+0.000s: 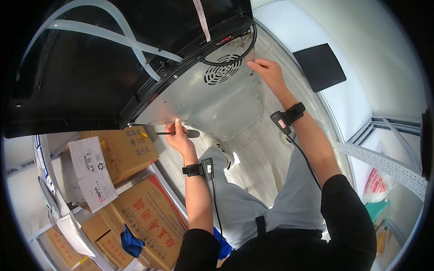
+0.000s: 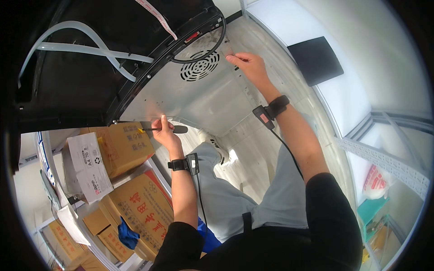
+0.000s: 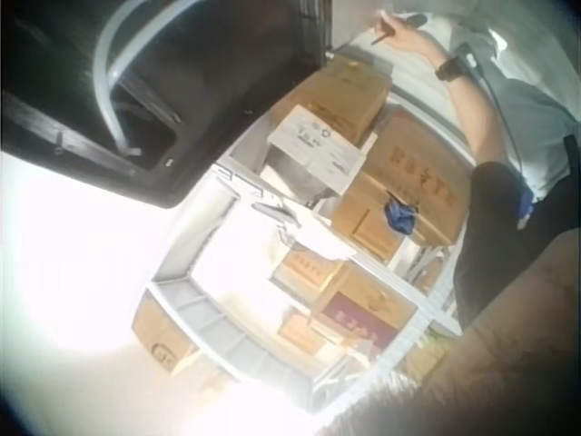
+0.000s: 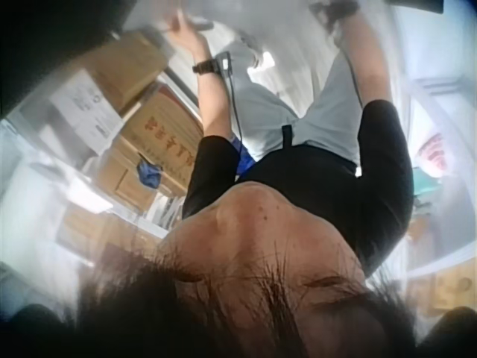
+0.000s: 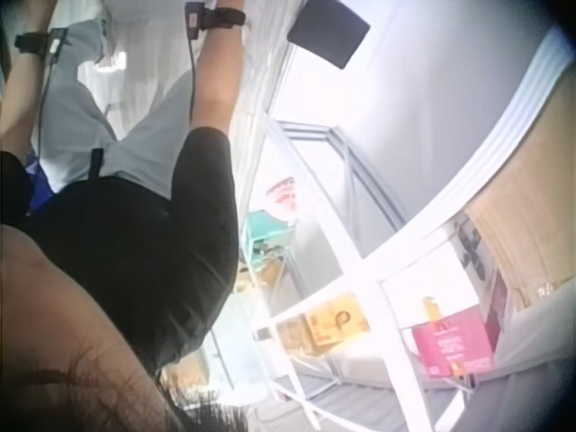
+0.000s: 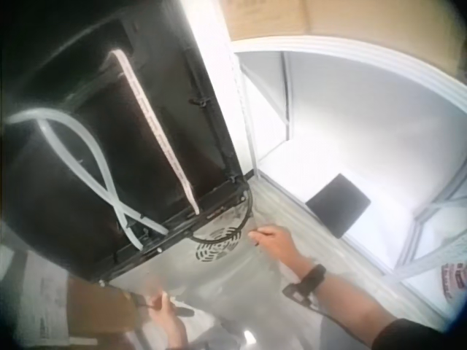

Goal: The person uses a screwdriver to tighten screws on the back panel of a black electronic device, then attaches a metal backplate and secures it with additional screws. The person also handles internal tubing and wires during the process.

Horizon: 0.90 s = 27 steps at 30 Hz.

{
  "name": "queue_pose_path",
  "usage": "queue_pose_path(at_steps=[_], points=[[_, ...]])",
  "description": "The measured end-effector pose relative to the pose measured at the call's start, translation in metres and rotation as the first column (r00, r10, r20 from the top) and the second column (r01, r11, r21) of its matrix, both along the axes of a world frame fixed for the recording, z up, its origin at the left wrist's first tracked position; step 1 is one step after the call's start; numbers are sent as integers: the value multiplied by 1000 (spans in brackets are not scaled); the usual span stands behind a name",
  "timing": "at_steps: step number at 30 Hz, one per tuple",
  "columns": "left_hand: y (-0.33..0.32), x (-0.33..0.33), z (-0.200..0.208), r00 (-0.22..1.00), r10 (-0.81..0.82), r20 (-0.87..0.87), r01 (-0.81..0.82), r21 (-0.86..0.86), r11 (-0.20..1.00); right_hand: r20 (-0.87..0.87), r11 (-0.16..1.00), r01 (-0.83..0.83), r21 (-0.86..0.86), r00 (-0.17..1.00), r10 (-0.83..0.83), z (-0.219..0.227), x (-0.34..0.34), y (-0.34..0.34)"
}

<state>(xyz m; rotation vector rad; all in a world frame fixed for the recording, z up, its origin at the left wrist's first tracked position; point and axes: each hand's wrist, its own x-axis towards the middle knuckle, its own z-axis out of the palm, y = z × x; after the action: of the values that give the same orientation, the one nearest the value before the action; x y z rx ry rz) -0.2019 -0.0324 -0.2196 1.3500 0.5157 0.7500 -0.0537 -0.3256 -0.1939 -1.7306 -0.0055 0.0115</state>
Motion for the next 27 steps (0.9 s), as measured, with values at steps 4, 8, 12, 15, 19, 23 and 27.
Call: queue_pose_path(at_steps=[4,8,12,15,19,23,27], points=[[4,-3,-7,999,-38,13,38,18,999,134,999,51,1,990,-50,-5,1,7],[5,-2,-4,999,-40,-32,39,-20,999,79,1000,11,-3,997,-11,-17,7,1],[9,-3,-6,993,-111,44,114,-73,991,66,999,-38,5,997,37,-14,6,1],[12,-5,-6,992,-109,69,116,-104,988,45,1000,-21,14,999,21,-13,5,6],[14,-6,-6,992,-115,59,121,-110,986,21,999,-46,-8,999,46,-21,10,-1],[12,-4,-1,993,-108,47,113,-119,986,57,999,-34,15,998,34,-20,6,0],[11,-3,-1,998,-54,-13,53,-87,995,84,999,-24,27,996,22,-17,4,2]])
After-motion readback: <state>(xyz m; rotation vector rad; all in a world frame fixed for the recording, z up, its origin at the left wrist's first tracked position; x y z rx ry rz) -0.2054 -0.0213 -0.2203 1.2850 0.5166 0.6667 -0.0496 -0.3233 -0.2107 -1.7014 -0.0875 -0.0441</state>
